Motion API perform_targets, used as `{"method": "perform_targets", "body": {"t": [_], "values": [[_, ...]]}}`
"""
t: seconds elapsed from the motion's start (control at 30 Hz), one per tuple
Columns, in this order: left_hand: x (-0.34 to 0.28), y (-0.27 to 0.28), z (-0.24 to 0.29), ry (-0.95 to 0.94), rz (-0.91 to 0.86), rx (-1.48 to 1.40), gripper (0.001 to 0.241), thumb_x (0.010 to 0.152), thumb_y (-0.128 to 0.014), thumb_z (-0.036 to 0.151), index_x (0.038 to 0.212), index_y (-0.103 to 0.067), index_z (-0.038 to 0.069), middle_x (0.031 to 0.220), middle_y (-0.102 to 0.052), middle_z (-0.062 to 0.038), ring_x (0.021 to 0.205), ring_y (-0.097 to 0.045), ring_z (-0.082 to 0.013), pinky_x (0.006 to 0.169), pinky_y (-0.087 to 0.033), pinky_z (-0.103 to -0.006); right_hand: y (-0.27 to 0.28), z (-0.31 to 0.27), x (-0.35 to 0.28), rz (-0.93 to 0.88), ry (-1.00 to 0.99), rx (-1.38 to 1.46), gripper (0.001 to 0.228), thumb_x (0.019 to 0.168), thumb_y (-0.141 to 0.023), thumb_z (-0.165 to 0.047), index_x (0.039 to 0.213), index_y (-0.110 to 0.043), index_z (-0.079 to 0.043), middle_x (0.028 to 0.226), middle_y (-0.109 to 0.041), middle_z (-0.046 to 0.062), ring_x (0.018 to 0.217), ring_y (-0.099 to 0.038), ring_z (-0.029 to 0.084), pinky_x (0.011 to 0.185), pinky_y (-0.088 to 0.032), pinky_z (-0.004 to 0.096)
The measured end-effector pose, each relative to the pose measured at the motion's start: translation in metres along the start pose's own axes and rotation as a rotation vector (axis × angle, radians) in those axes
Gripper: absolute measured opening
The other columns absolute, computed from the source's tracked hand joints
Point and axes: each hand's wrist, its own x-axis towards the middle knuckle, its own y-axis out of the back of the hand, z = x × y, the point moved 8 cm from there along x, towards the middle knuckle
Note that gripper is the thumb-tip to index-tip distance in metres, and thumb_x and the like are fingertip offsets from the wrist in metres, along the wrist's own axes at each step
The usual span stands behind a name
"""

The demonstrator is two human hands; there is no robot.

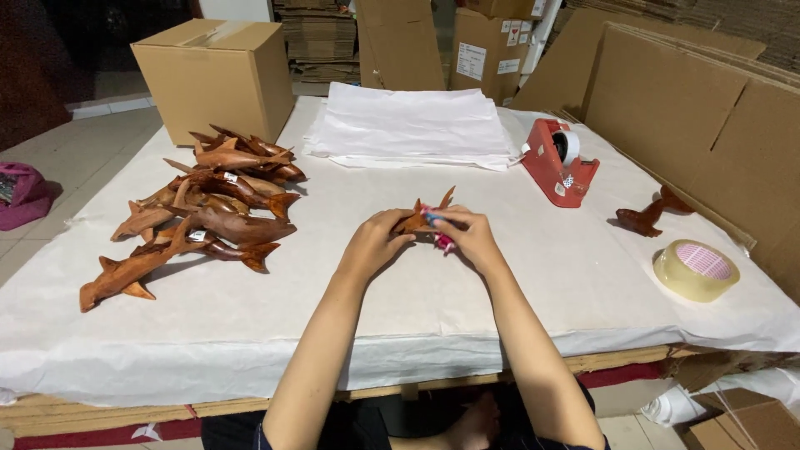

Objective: The person is using a small detailing tool to touch up or polish wooden shark figurines on a workbench.

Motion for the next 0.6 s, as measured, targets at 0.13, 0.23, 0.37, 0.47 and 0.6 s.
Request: {"method": "perform_targets", "body": {"t": [0.13,0.23,0.37,0.47,0.6], "values": [[-0.001,-0.001,0.001,-0.002,-0.020,-0.005,0.040,0.088,-0.077,0.012,0.127,-0.067,0.010,0.111,-0.075,-0.013,0.113,-0.068,-0.0306,0.099,-0.056,-0.0413,-0.012,-0.028,-0.010,-0.121,0.041,0.033,0.022,0.089,-0.078,-0.013,0.111,-0.080,-0.010,0.104,-0.075,0.015,0.106,-0.064,0.024,0.103,-0.046,0.042],[0.001,0.000,-0.001,-0.012,0.024,0.012,0.039,0.087,-0.078,0.012,0.125,-0.068,0.011,0.107,-0.076,-0.011,0.109,-0.069,-0.0275,0.096,-0.057,-0.0378,-0.006,0.010,0.005,-0.086,0.093,-0.056,0.019,0.089,-0.078,-0.008,0.107,-0.082,-0.013,0.098,-0.074,0.009,0.101,-0.067,0.022,0.098,-0.049,0.038],[-0.001,0.002,0.000,0.004,0.041,-0.042,0.039,0.087,-0.079,0.012,0.124,-0.069,0.011,0.105,-0.076,-0.013,0.107,-0.069,-0.0282,0.096,-0.057,-0.0390,0.023,0.054,0.013,0.106,0.072,-0.249,0.019,0.088,-0.079,-0.006,0.105,-0.082,-0.014,0.100,-0.071,0.009,0.098,-0.067,0.025,0.090,-0.052,0.038],[0.001,0.002,-0.001,0.019,0.046,-0.084,0.041,0.087,-0.079,0.013,0.126,-0.068,0.012,0.107,-0.076,-0.014,0.108,-0.069,-0.0298,0.097,-0.057,-0.0403,0.039,0.070,0.016,0.229,-0.042,-0.291,0.019,0.090,-0.079,-0.010,0.107,-0.082,-0.017,0.098,-0.069,0.007,0.090,-0.066,0.021,0.080,-0.054,0.034],[0.002,-0.002,-0.007,0.039,0.030,-0.069,0.046,0.083,-0.082,0.013,0.127,-0.068,0.013,0.111,-0.076,-0.014,0.111,-0.068,-0.0303,0.099,-0.056,-0.0402,0.014,0.040,0.002,0.191,-0.236,0.042,0.021,0.092,-0.076,-0.009,0.113,-0.077,-0.009,0.097,-0.070,0.010,0.076,-0.065,0.016,0.055,-0.064,0.028]]}}
